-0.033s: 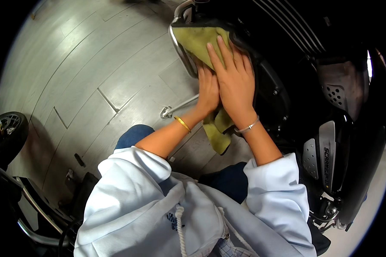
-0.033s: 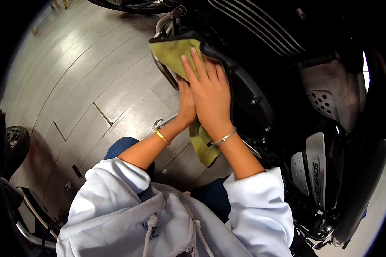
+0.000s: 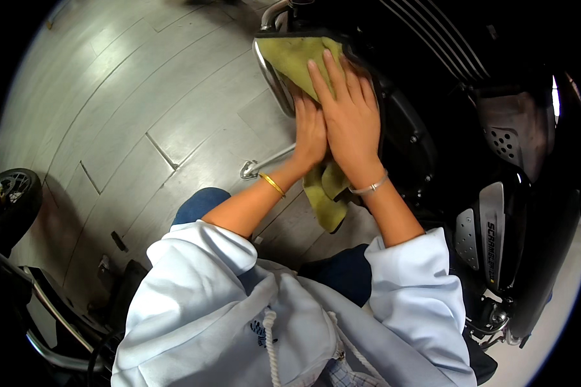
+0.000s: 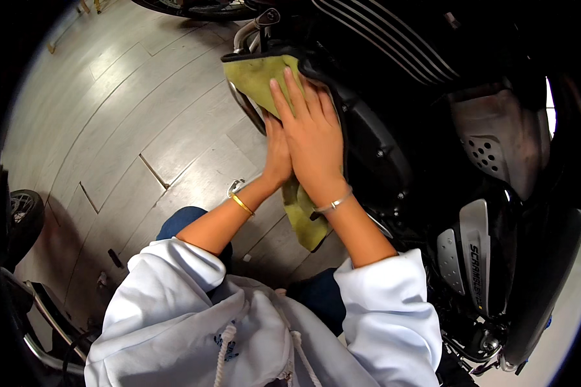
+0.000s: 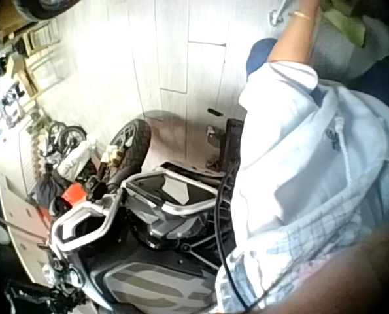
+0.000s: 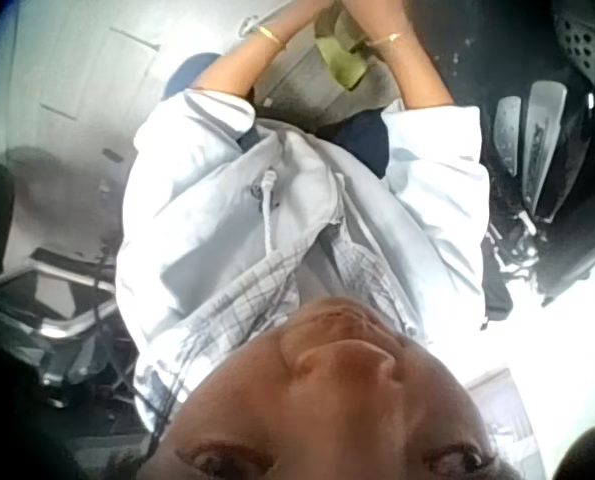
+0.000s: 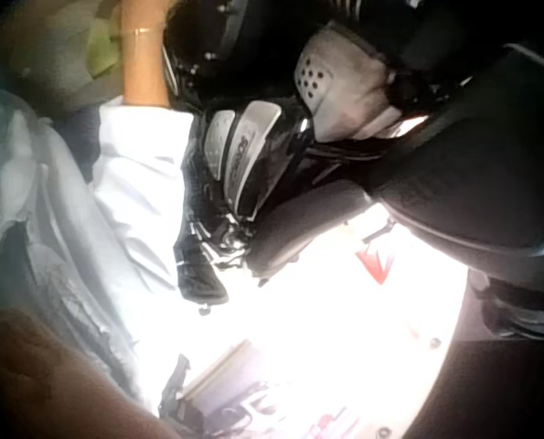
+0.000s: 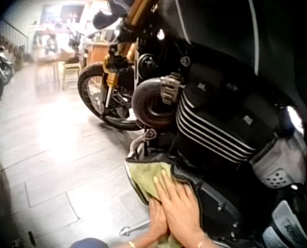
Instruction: The person wipes various parts of a motorcycle with a yellow microfiber cloth, including the engine casing, exhaust, frame, and seat. They use both hands to maneuver the cloth around the bike's components.
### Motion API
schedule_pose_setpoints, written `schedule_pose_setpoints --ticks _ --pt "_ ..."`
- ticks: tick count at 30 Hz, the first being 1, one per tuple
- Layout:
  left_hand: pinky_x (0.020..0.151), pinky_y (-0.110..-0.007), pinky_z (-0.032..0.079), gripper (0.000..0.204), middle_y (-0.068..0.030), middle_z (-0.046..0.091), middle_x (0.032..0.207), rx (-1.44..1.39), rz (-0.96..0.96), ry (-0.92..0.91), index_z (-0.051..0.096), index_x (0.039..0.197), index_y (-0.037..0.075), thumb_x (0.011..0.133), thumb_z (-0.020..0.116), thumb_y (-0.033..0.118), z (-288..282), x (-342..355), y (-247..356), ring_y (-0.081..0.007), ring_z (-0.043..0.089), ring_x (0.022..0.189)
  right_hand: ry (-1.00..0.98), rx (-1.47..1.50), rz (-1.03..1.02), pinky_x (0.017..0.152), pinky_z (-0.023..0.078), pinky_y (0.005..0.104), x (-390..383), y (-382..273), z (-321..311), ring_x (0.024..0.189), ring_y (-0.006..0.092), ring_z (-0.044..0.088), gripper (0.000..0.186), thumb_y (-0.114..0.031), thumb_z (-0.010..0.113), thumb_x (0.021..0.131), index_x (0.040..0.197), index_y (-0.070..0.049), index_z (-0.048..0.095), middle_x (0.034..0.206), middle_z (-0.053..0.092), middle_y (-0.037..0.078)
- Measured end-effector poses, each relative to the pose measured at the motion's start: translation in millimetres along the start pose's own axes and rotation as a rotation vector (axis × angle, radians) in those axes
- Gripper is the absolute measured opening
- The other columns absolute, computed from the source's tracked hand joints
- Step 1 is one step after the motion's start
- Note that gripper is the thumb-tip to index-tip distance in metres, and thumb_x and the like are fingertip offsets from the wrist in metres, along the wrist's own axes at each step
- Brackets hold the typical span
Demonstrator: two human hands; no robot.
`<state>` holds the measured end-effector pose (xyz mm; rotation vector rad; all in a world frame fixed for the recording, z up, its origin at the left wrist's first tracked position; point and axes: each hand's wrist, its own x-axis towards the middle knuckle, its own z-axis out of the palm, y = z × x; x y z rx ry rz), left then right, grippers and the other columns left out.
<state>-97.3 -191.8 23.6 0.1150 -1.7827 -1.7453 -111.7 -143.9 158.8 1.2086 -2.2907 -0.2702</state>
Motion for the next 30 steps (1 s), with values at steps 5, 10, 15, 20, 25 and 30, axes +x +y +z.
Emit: schedule_pose_setpoints --ticks 5,10,15,20,25,30 --pt "0.118 -0.041 0.009 0.061 -0.0234 0.009 0.155 0.081 0.038 0.075 0.008 0.150 -0.003 0.103 0.024 0.032 -8 20 -8 -0.0367 0.009 0.144 0.066 0.033 -0.025 0.108 0.034 0.0383 26 -5 16 0.128 0.0270 0.046 0.057 -0.015 0.059 0.081 0.137 -0.007 0.048 0.140 0.049 0.011" --pt "0.115 -0.035 0.024 0.060 -0.0169 0.023 0.152 -0.375 -0.212 0.191 0.013 0.151 0.003 0.104 0.022 0.039 -14 39 -6 -0.0278 0.027 0.140 0.026 -0.137 -0.067 0.113 0.026 0.0375 46 -7 28 0.133 0.0290 0.040 0.057 -0.030 0.061 0.083 0.134 -0.007 0.051 0.142 0.047 0.010" --pt "0.104 -0.035 0.040 0.055 -0.0123 0.043 0.141 -0.938 -0.400 0.126 0.030 0.145 0.006 0.104 0.026 0.042 -18 43 -1 -0.0231 0.046 0.126 0.051 -0.076 -0.071 0.111 0.029 0.0426 55 -16 42 0.130 0.0357 0.043 0.050 -0.025 0.063 0.083 0.128 -0.008 0.056 0.136 0.053 0.009" --pt "0.100 -0.035 0.043 0.057 -0.0092 0.052 0.132 -1.120 -0.597 0.120 0.040 0.138 0.008 0.102 0.027 0.050 -10 27 15 -0.0225 0.052 0.119 0.039 -0.165 -0.103 0.113 0.026 0.0466 39 -21 37 0.136 0.0347 0.035 0.049 -0.023 0.063 0.082 0.129 -0.013 0.057 0.141 0.048 0.004" --pt "0.095 -0.037 0.046 0.052 -0.0082 0.056 0.124 -1.266 -0.640 0.022 0.045 0.131 0.010 0.101 0.029 0.050 6 0 26 -0.0227 0.055 0.112 -0.144 -0.267 -0.140 0.117 0.014 0.0487 13 -21 23 0.144 0.0283 0.021 0.056 -0.031 0.058 0.086 0.140 -0.020 0.048 0.155 0.030 -0.006" --pt "0.094 -0.037 0.047 0.051 -0.0086 0.055 0.126 -1.504 -0.821 -0.080 0.042 0.134 0.010 0.102 0.029 0.048 18 -17 42 -0.0220 0.055 0.114 -0.064 -0.078 -0.104 0.116 0.019 0.0454 -16 -9 13 0.143 0.0212 0.025 0.047 -0.024 0.057 0.084 0.130 -0.019 0.059 0.152 0.035 -0.008"
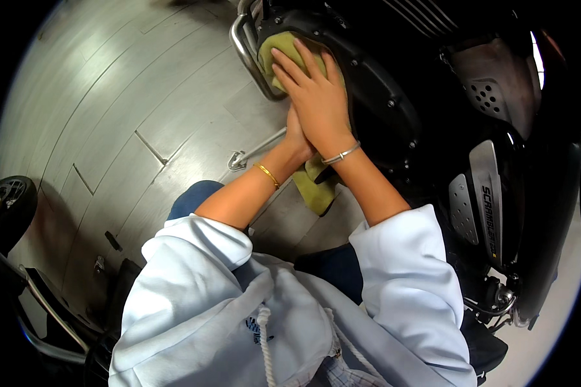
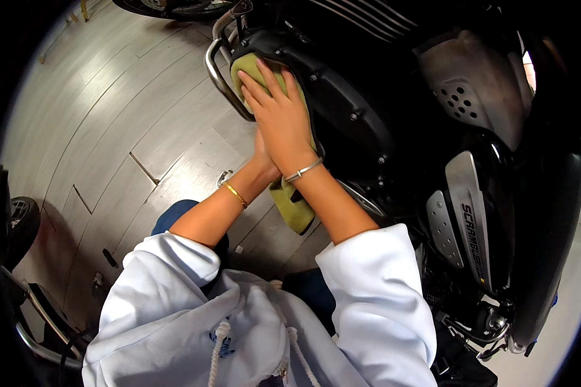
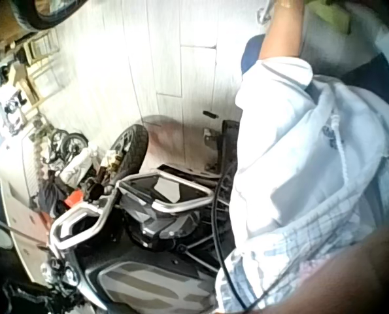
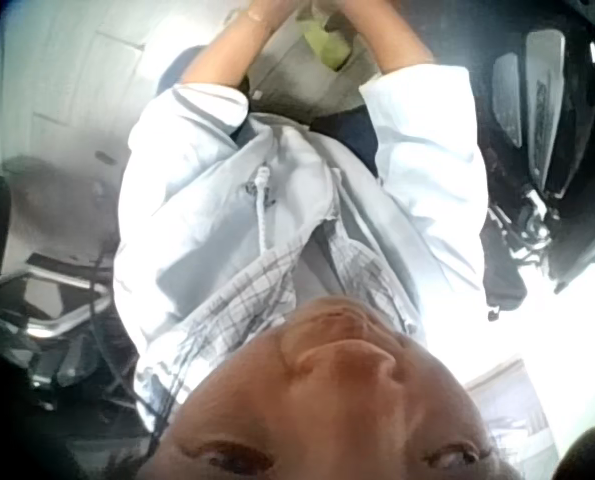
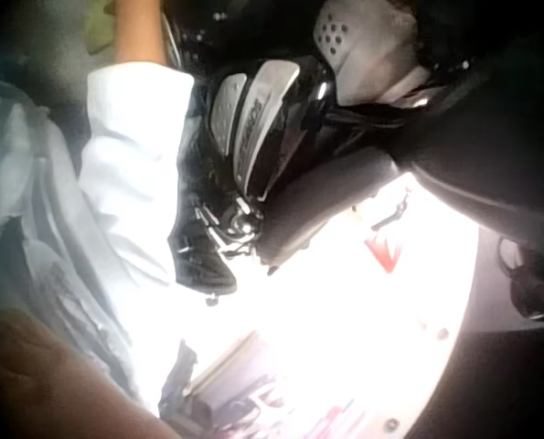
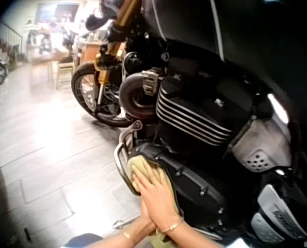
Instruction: The person wipes various parts of a motorcycle with a yellow microfiber cloth, including the engine casing, exhaust, frame, and seat. They use both hands to maneuver the cloth around the bike's components.
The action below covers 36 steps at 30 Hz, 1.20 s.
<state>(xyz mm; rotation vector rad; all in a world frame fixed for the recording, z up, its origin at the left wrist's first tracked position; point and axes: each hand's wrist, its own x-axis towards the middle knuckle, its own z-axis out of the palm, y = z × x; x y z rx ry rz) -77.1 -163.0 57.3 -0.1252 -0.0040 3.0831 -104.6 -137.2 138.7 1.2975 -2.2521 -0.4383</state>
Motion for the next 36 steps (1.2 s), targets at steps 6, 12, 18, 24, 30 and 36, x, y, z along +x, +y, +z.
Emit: schedule_pose_setpoints --ticks 6,12,18,24,30,36 --pt "0.097 -0.035 0.046 0.049 -0.0104 0.052 0.130 0.348 -0.038 0.066 0.040 0.137 0.008 0.104 0.024 0.040 8 -19 -28 -0.0207 0.054 0.117 0.056 0.126 0.160 0.108 0.033 0.0365 -44 9 -23 0.134 0.0158 0.040 0.045 -0.018 0.055 0.080 0.125 -0.016 0.062 0.146 0.043 -0.009" --pt "0.107 -0.035 0.034 0.047 -0.0125 0.041 0.137 0.703 0.081 -0.024 0.027 0.143 0.005 0.105 0.027 0.032 -17 -18 -62 -0.0230 0.041 0.127 0.025 0.129 0.330 0.104 0.035 0.0379 -87 13 -42 0.132 0.0179 0.043 0.059 -0.014 0.059 0.079 0.136 -0.024 0.052 0.149 0.041 -0.010" --pt "0.117 -0.048 0.002 0.059 -0.0210 -0.008 0.157 1.264 0.361 -0.165 0.008 0.152 0.006 0.102 0.030 0.027 -19 -40 -95 -0.0439 -0.009 0.143 -0.003 0.173 0.477 0.110 0.027 0.0478 -141 15 -41 0.137 0.0295 0.036 0.070 -0.002 0.060 0.076 0.140 -0.029 0.050 0.149 0.041 -0.003" --pt "0.118 -0.040 0.007 0.061 -0.0182 -0.005 0.158 1.108 0.089 -0.123 0.005 0.152 0.004 0.104 0.029 0.033 -22 -67 -121 -0.0331 -0.006 0.147 0.072 0.116 0.567 0.109 0.027 0.0559 -209 6 -5 0.137 0.0329 0.034 0.064 -0.004 0.064 0.076 0.135 -0.029 0.056 0.146 0.043 -0.003" --pt "0.118 -0.031 0.012 0.062 -0.0106 0.013 0.158 0.728 -0.302 -0.193 0.001 0.153 0.004 0.105 0.024 0.035 -31 -82 -144 -0.0211 0.011 0.146 0.049 0.259 0.639 0.110 0.031 0.0537 -258 0 17 0.137 0.0449 0.030 0.052 -0.002 0.062 0.080 0.130 -0.013 0.058 0.141 0.044 0.013" --pt "0.116 -0.031 0.018 0.059 -0.0077 0.018 0.156 0.677 -0.235 -0.131 0.005 0.154 0.010 0.104 0.028 0.032 -43 -74 -139 -0.0189 0.018 0.144 0.137 0.384 0.784 0.109 0.030 0.0543 -253 -30 38 0.138 0.0485 0.027 0.052 0.000 0.057 0.083 0.134 -0.007 0.053 0.147 0.037 0.019"
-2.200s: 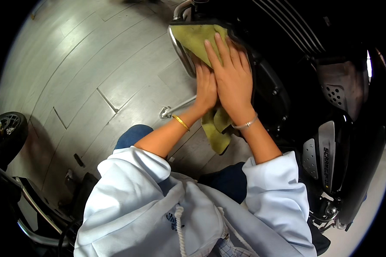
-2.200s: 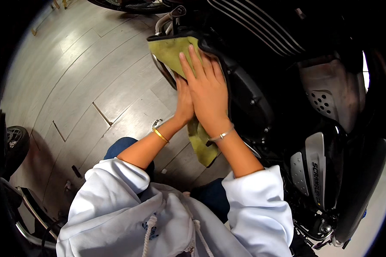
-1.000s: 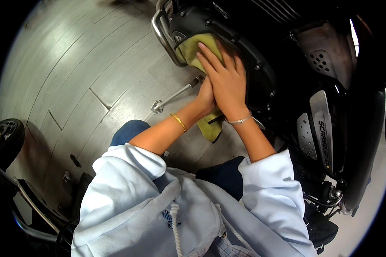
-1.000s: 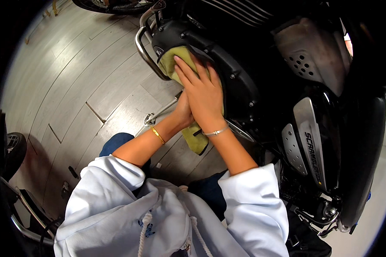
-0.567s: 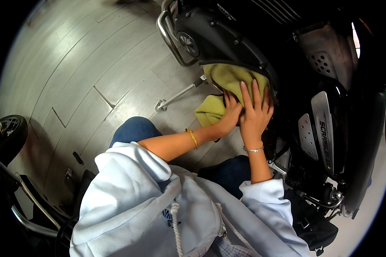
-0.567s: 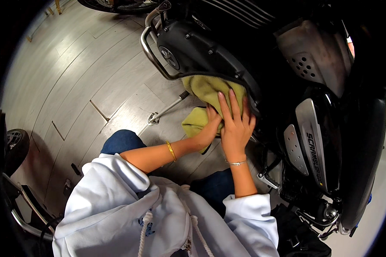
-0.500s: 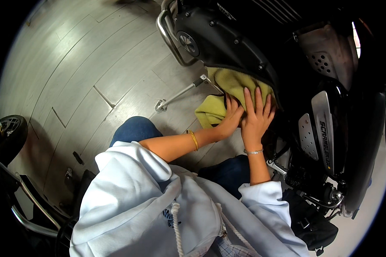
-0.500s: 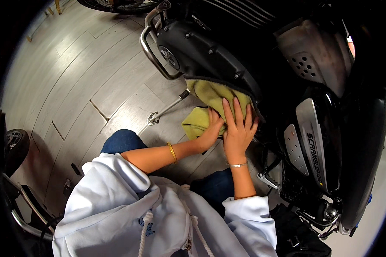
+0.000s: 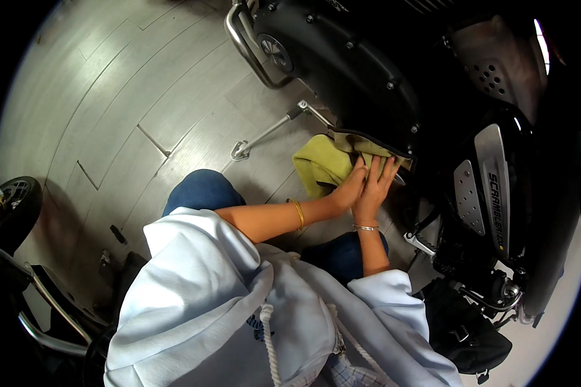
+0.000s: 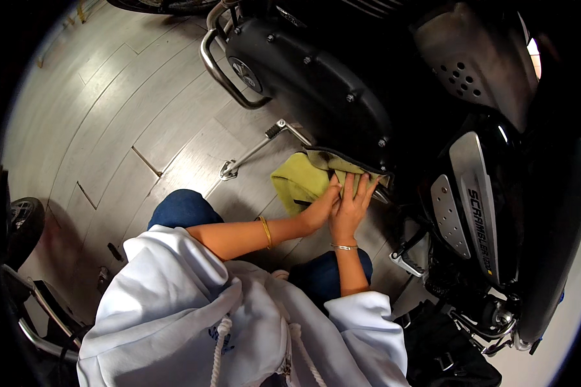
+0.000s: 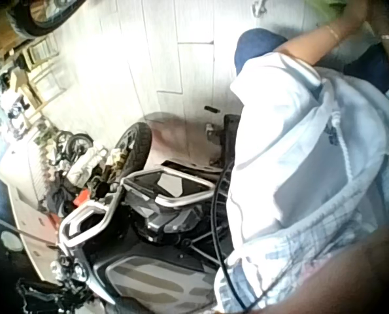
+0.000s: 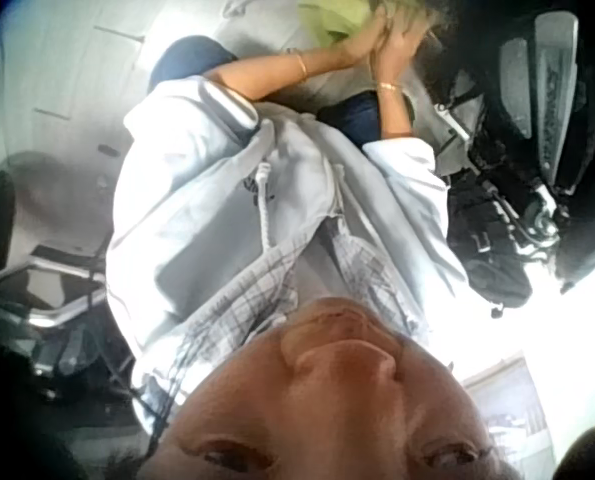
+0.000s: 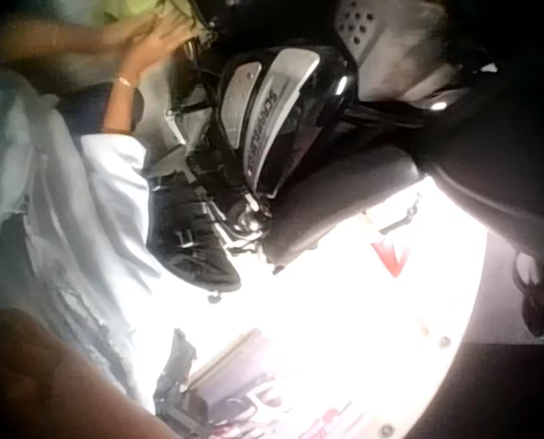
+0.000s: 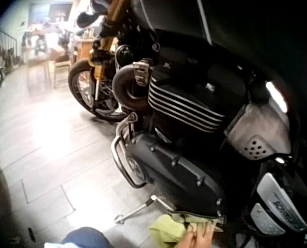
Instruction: The person wipes various parts of a motorcycle with a yellow microfiber cloth, including the engine casing, exhaust, frame, and seat. They use both hands to maneuver the cloth around the bike's components.
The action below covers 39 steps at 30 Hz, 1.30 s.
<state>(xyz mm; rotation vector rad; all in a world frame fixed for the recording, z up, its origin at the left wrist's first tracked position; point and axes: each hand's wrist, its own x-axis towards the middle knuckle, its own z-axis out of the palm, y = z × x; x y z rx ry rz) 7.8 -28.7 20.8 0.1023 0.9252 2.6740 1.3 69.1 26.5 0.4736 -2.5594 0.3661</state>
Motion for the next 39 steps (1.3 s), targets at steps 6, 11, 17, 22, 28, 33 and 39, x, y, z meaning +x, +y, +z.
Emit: schedule_pose_setpoints --ticks 6,11,17,22,28,33,39 --pt "0.109 -0.031 0.030 0.044 -0.0079 0.043 0.139 -0.063 -0.164 0.235 0.038 0.138 0.009 0.099 0.041 0.029 -32 7 20 -0.0172 0.038 0.130 -0.044 0.029 0.059 0.113 0.024 0.0545 -8 -29 44 0.138 0.0399 0.032 0.054 -0.010 0.056 0.090 0.141 -0.003 0.043 0.147 0.036 0.020" --pt "0.095 -0.033 0.041 0.025 -0.0074 0.057 0.107 0.283 -0.114 0.297 0.054 0.109 0.010 0.096 0.045 0.029 -57 7 27 -0.0189 0.052 0.103 0.031 0.039 0.028 0.113 0.025 0.0530 -3 -57 59 0.138 0.0340 0.034 0.056 -0.016 0.059 0.089 0.140 -0.002 0.042 0.148 0.037 0.019" --pt "0.094 -0.036 0.042 0.027 -0.0097 0.059 0.108 -0.186 -0.211 0.427 0.055 0.110 0.009 0.095 0.044 0.029 -82 10 22 -0.0219 0.054 0.102 -0.108 0.059 0.045 0.113 0.026 0.0501 7 -79 55 0.135 0.0329 0.038 0.053 -0.017 0.058 0.088 0.138 -0.004 0.044 0.147 0.038 0.017" --pt "0.094 -0.039 0.042 0.030 -0.0120 0.059 0.110 -0.387 -0.308 0.562 0.055 0.111 0.008 0.095 0.043 0.030 -97 8 39 -0.0250 0.055 0.103 -0.159 0.126 -0.039 0.112 0.029 0.0457 15 -95 61 0.132 0.0338 0.041 0.050 -0.010 0.058 0.086 0.135 -0.005 0.047 0.145 0.041 0.015" --pt "0.095 -0.043 0.042 0.033 -0.0136 0.059 0.112 -0.376 -0.204 0.708 0.054 0.114 0.005 0.096 0.041 0.028 -115 18 85 -0.0273 0.055 0.103 -0.239 0.339 -0.088 0.109 0.035 0.0437 47 -114 91 0.130 0.0360 0.042 0.062 0.005 0.058 0.079 0.139 -0.003 0.044 0.146 0.037 0.015" --pt "0.093 -0.044 0.044 0.036 -0.0150 0.059 0.115 -0.359 -0.191 0.741 0.053 0.119 0.003 0.097 0.041 0.028 -125 20 96 -0.0279 0.056 0.105 -0.298 0.374 -0.045 0.100 0.044 0.0415 58 -121 101 0.126 0.0395 0.046 0.072 0.008 0.059 0.076 0.144 -0.008 0.040 0.142 0.040 0.016" --pt "0.092 -0.044 0.045 0.035 -0.0149 0.059 0.116 -0.303 -0.193 0.929 0.055 0.118 0.003 0.097 0.039 0.027 -132 12 92 -0.0279 0.058 0.103 -0.365 0.579 -0.034 0.098 0.045 0.0419 44 -128 92 0.124 0.0410 0.047 0.077 0.010 0.062 0.074 0.144 -0.011 0.039 0.140 0.039 0.016"
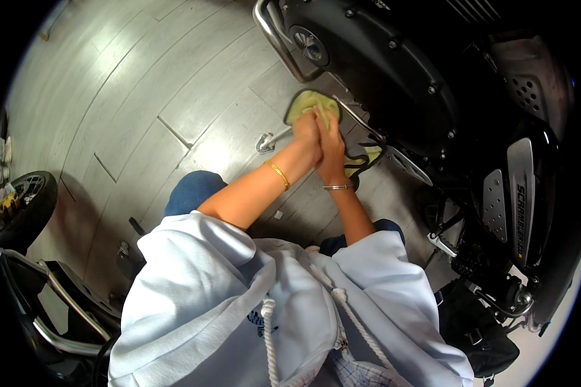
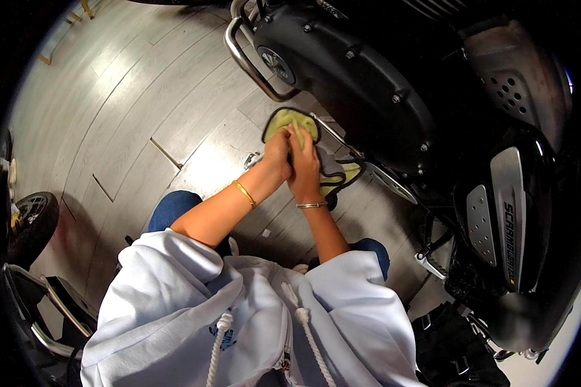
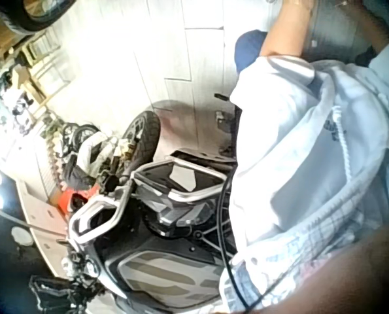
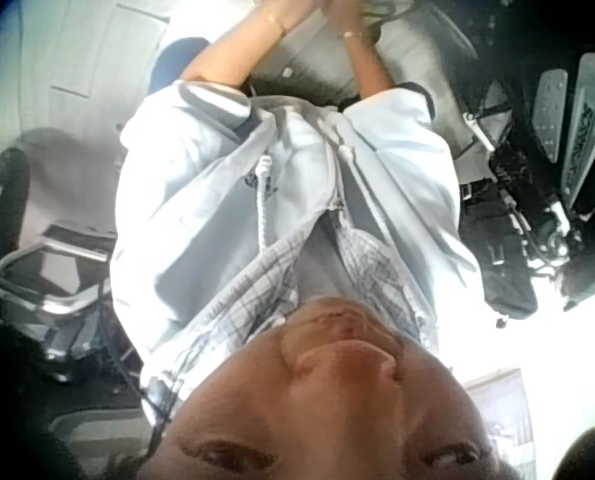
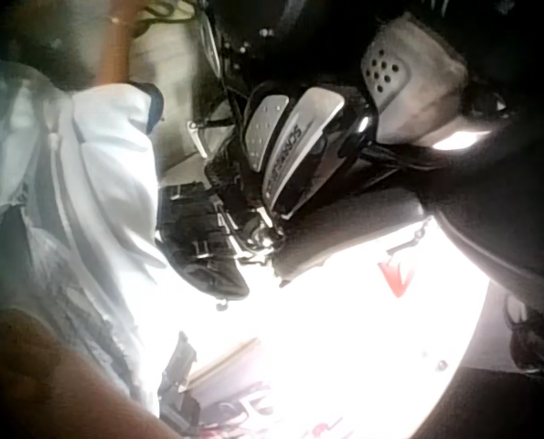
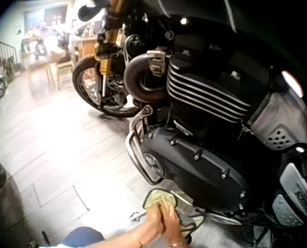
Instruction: The person wipes various parts of a motorcycle with a yellow microfiber cloth, including the engine casing, exhaust, frame, and seat. They use both hands to maneuver the cloth around the bike's components.
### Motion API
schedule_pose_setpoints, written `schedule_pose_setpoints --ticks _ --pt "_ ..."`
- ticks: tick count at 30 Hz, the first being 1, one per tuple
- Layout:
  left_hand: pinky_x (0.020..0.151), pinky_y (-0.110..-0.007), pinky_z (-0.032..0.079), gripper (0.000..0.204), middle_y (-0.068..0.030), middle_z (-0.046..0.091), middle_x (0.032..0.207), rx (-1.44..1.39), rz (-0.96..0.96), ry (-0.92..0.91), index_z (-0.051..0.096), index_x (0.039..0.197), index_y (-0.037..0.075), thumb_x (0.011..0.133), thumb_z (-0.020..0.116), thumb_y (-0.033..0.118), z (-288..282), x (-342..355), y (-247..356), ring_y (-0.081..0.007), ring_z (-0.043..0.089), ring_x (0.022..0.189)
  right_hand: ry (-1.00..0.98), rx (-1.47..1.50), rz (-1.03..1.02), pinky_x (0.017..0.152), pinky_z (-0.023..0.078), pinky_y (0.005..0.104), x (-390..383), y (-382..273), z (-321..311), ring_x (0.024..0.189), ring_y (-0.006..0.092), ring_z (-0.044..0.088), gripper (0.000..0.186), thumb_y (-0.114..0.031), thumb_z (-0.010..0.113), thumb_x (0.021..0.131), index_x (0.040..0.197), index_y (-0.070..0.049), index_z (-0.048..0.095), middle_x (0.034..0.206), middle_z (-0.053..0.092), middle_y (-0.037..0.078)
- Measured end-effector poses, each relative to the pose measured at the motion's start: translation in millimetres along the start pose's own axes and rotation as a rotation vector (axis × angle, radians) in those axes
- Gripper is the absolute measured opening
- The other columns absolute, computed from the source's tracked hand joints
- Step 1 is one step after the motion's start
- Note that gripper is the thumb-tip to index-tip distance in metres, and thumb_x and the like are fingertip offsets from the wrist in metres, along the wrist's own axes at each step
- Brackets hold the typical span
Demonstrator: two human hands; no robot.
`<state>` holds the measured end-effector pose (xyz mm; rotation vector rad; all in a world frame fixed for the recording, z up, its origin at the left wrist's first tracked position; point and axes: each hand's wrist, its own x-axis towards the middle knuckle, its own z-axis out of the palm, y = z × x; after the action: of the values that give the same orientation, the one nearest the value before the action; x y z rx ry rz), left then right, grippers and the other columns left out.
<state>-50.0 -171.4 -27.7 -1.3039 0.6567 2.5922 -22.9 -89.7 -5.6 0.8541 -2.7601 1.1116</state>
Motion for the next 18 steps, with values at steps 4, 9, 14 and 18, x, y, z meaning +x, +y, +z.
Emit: schedule_pose_setpoints --ticks 4,9,14,18 --pt "0.094 -0.044 0.045 0.036 -0.0137 0.061 0.116 -0.193 0.008 0.144 0.056 0.118 0.004 0.097 0.037 0.027 -12 0 28 -0.0282 0.058 0.106 -0.042 0.160 -0.022 0.095 0.046 0.0425 6 -20 15 0.123 0.0430 0.046 0.081 0.011 0.063 0.072 0.146 -0.013 0.037 0.140 0.038 0.017" --pt "0.079 -0.040 0.052 0.029 -0.0113 0.062 0.104 -0.195 0.600 0.011 0.055 0.113 0.006 0.096 0.039 0.023 -14 -14 93 -0.0249 0.062 0.090 0.055 0.362 0.234 0.084 0.049 0.0387 21 -36 24 0.109 0.0380 0.056 0.079 0.007 0.064 0.075 0.146 -0.007 0.032 0.137 0.038 0.024" --pt "0.070 -0.026 0.046 0.013 -0.0023 0.058 0.092 -0.145 0.944 -0.169 0.052 0.102 0.005 0.096 0.042 0.012 -7 -40 139 -0.0110 0.055 0.081 -0.318 0.847 0.662 0.076 0.048 0.0280 31 -39 30 0.088 0.0116 0.058 0.051 0.003 0.060 0.086 0.134 0.001 0.044 0.102 0.064 0.009" --pt "0.082 -0.027 0.045 0.027 -0.0042 0.057 0.106 -0.127 1.112 -0.069 0.050 0.117 0.004 0.100 0.046 0.024 -1 -56 160 -0.0129 0.053 0.094 -0.009 0.646 0.176 0.073 0.047 0.0276 41 -65 18 0.081 0.0139 0.055 0.041 0.006 0.055 0.084 0.126 0.001 0.055 0.096 0.058 0.007"
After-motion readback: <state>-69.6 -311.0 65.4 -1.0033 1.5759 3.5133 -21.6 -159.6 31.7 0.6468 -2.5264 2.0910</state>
